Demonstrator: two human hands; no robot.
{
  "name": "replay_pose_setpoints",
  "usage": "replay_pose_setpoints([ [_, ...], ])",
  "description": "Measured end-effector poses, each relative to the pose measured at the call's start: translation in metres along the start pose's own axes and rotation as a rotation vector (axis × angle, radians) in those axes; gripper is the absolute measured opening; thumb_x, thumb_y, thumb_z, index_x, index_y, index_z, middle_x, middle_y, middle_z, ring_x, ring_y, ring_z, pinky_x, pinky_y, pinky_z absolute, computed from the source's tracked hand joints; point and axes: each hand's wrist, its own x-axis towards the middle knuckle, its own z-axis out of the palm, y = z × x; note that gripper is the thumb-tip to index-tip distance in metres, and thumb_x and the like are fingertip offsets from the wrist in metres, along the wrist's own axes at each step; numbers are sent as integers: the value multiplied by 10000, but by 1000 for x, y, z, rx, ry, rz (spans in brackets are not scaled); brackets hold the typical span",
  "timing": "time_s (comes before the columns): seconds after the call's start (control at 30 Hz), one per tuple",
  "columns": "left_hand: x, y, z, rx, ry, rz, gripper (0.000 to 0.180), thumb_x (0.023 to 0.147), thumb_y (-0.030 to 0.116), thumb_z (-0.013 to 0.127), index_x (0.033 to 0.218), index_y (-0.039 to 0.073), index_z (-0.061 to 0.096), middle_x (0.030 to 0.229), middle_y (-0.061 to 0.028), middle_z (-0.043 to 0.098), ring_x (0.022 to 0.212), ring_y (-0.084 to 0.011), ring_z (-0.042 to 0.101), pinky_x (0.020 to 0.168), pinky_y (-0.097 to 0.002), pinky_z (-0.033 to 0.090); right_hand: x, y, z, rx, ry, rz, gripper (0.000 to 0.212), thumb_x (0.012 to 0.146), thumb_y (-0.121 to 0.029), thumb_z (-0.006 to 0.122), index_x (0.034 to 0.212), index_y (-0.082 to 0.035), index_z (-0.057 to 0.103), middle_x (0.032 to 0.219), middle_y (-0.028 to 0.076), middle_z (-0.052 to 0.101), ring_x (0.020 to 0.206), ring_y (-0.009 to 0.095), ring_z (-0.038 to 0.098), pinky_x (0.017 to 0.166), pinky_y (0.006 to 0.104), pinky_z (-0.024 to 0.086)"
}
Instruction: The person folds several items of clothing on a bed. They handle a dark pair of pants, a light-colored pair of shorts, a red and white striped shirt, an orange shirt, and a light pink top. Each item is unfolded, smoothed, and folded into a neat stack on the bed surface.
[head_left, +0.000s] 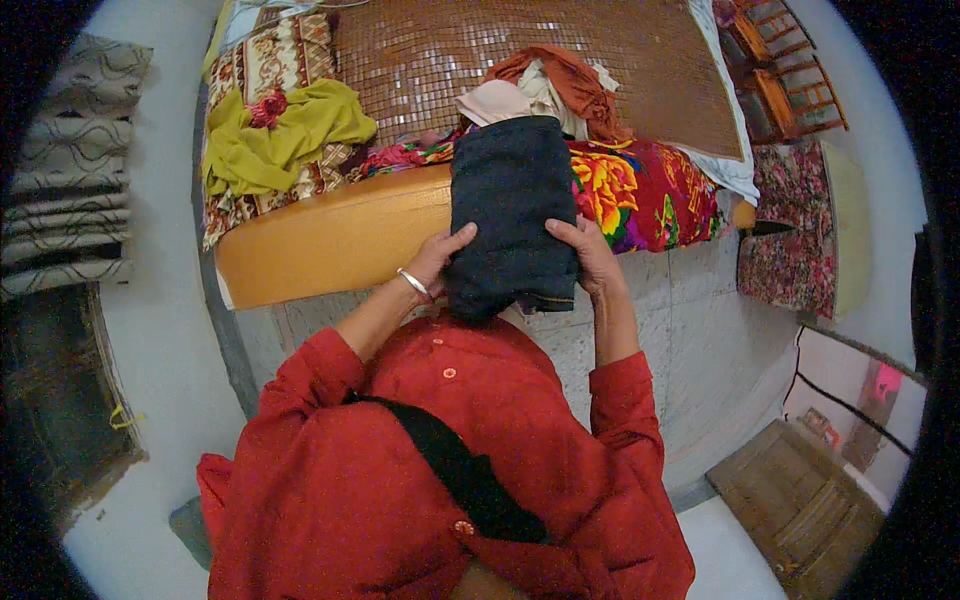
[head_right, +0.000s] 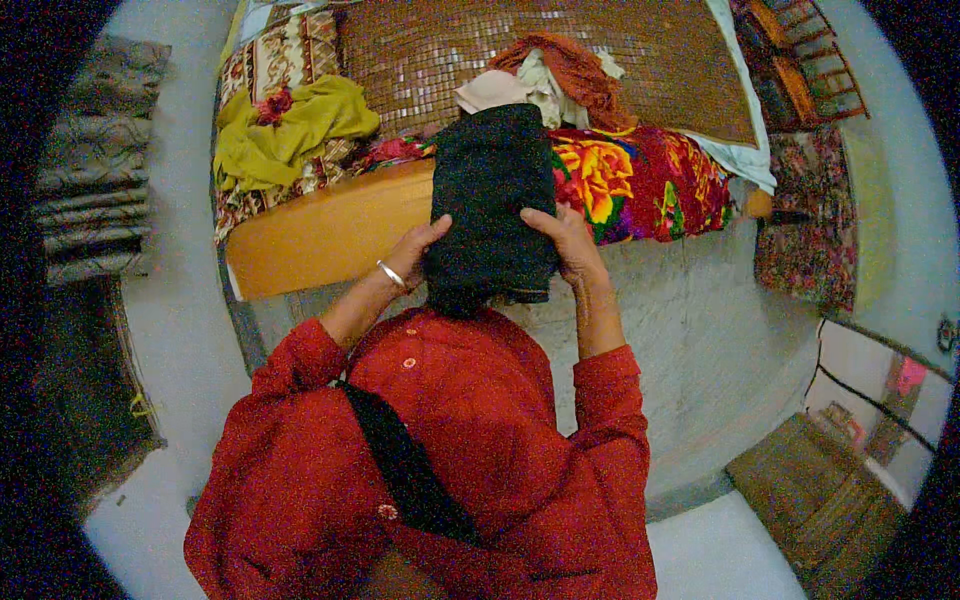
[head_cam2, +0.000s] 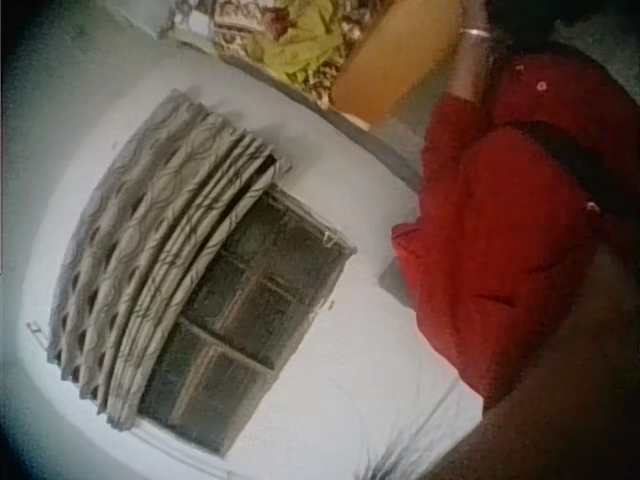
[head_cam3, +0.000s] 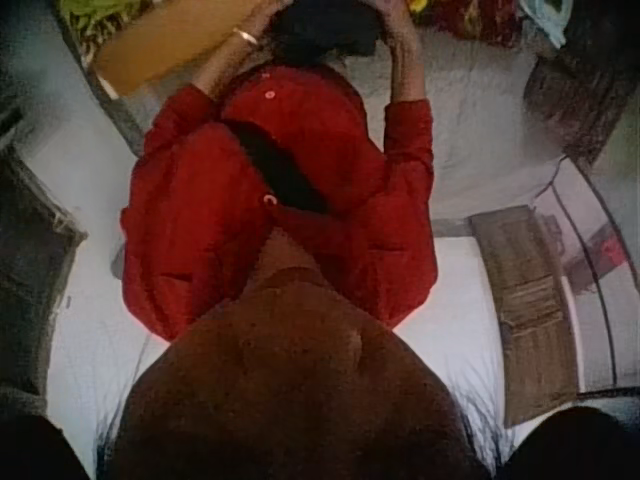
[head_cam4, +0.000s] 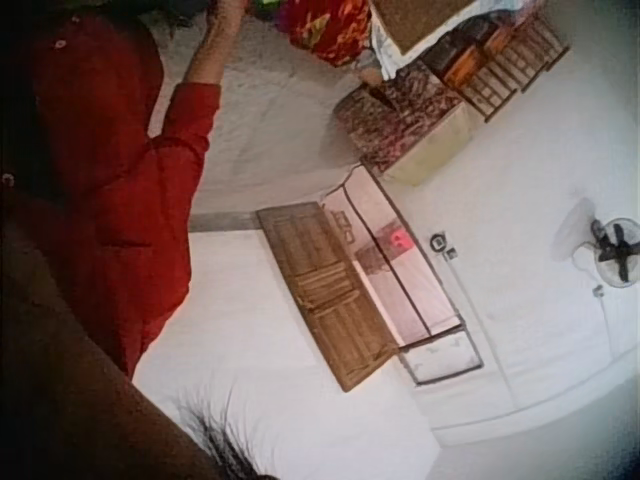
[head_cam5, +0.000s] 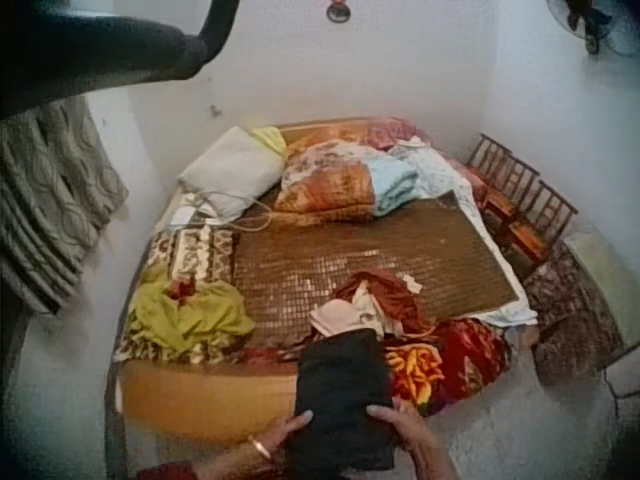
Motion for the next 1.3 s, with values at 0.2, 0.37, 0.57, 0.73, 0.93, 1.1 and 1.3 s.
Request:
replay_pose_setpoints([
  [0.2,-26,6,-23,-279,-88,-1,569,831,378,590,1246,20,436,1215,-134,521,1057,-247,550,911,-362,447,8,16,34,0,-6,-61,432,768,-162,638,1158,-23,514,1064,72,586,898,182,572,796,311,467],
  [0.37,-59,24,-78,-121,-40,74,608,845,400,558,1300,37,381,1300,-120,452,1119,-235,509,966,-366,397,1,30,86,-23,121,-283,365,807,-119,604,1143,-18,501,1043,66,575,888,178,554,789,309,461],
  [0.57,-96,14,-138,-342,-118,291,655,837,436,549,1337,70,337,1344,-90,404,1230,-222,394,1033,-388,305,14,103,125,273,31,-126,416,843,-98,565,1225,-15,424,1177,106,516,1018,224,533,878,344,448],
  [0.73,-131,-1,-140,-91,25,333,782,740,234,703,1364,78,259,1341,-59,381,1207,-218,408,1021,-357,314,13,129,131,421,-14,108,432,847,-73,549,1245,0,397,1193,156,513,1037,287,551,888,422,477],
  [0.93,-128,2,-163,207,87,582,692,681,30,687,1289,75,359,1225,-42,459,1136,-174,451,974,-307,359,3,108,150,436,31,169,435,850,-64,545,1252,-18,388,1202,154,504,1048,290,544,885,420,476],
  [1.1,-117,17,-174,373,531,852,385,638,-115,574,982,54,545,949,-9,562,883,-125,536,794,-241,431,-10,89,185,358,-29,-67,380,847,-105,561,1204,-61,437,1117,94,545,952,239,568,807,383,498],
  [1.3,-108,34,-185,333,957,903,336,649,-128,542,935,45,518,872,-17,566,784,-118,537,706,-227,442,15,121,203,422,-207,267,427,887,-119,526,1255,27,367,1251,144,471,1094,260,516,914,415,456],
])
